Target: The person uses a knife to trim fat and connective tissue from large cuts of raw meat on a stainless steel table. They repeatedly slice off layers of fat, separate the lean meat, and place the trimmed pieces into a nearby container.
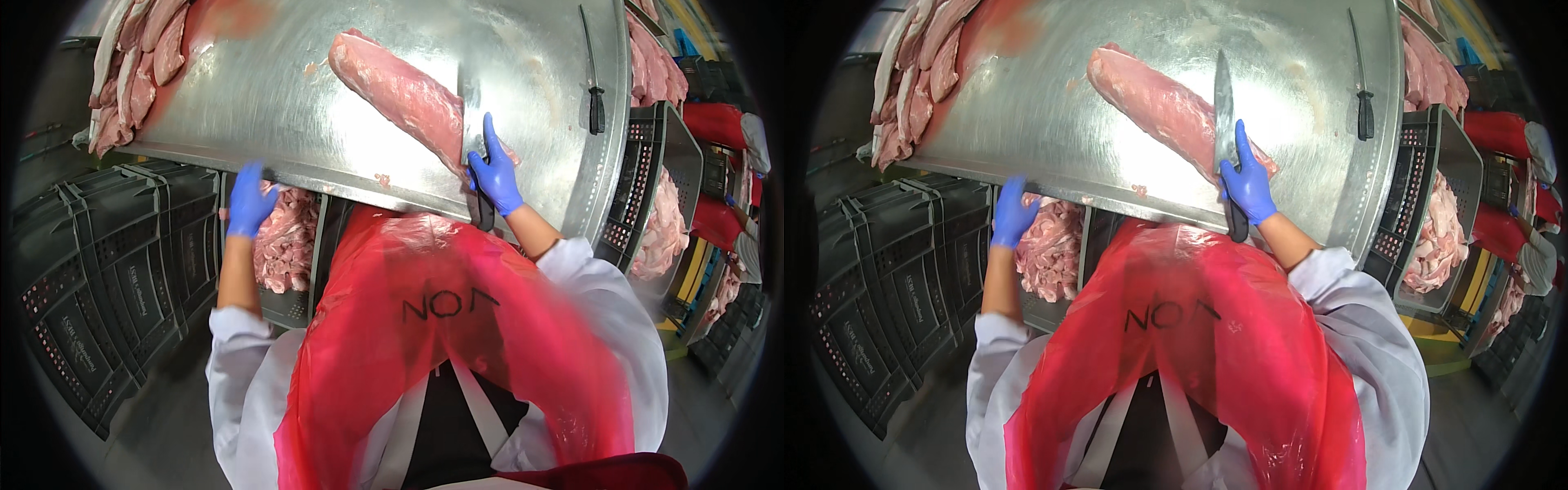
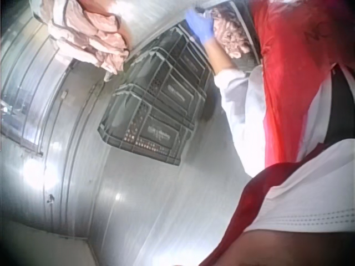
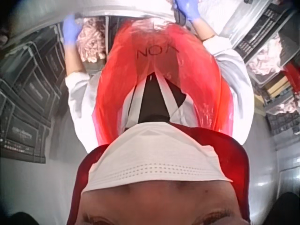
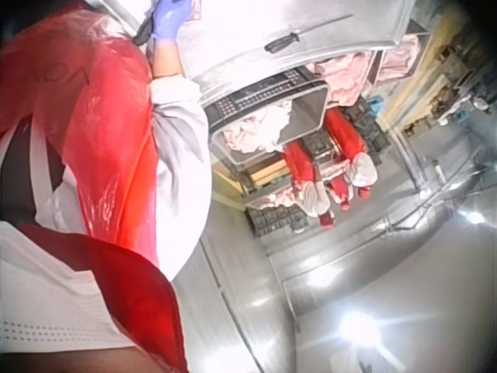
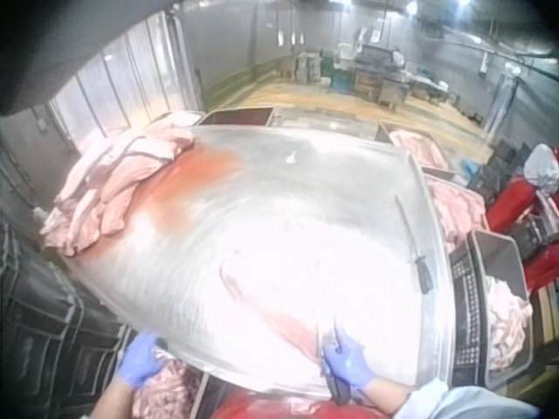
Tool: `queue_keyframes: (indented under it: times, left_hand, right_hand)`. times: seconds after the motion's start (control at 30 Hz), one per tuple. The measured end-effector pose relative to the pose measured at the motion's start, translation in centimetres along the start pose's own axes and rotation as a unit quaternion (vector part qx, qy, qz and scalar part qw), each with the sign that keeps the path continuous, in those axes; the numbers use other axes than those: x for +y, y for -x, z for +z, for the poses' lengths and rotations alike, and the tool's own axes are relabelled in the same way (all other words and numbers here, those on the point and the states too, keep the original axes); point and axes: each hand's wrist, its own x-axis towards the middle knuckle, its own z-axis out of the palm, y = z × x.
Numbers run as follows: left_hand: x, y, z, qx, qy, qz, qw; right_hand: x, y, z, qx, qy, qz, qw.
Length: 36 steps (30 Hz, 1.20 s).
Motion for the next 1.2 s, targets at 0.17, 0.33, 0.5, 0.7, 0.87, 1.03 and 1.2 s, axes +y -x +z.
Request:
queue_keyframes:
  times: [0.17,0.33,0.5,0.7,0.87,1.03,1.2]
  left_hand:
    - [16.6,-14.4,0.3,-0.019,-0.021,0.025,0.999]
    - [18.9,-22.5,7.1,0.023,0.119,0.02,0.992]
    - [18.5,-22.4,7.7,0.119,0.254,-0.007,0.96]
    - [13.9,-16.5,8.5,0.178,0.343,-0.092,0.918]
    - [12.0,-11.7,8.2,0.208,0.394,-0.134,0.885]
    - [13.6,-10.6,7.9,0.22,0.429,-0.113,0.869]
    - [12.5,-8.3,7.7,0.248,0.461,-0.117,0.844]
  right_hand:
    - [-3.4,-1.3,-3.3,0.035,0.059,0.028,0.997]
    - [-0.2,-6.4,-6.5,0.049,0.219,-0.149,0.963]
    - [-4.4,-3.9,-3.8,-0.021,0.289,-0.148,0.946]
    - [-5.0,-3.4,0.6,-0.103,0.445,-0.115,0.882]
    - [-5.5,2.3,-3.7,-0.187,0.479,-0.043,0.857]
    - [-5.6,-1.0,-0.9,-0.146,0.509,-0.144,0.836]
    - [-5.9,4.5,-4.8,-0.233,0.524,-0.018,0.819]
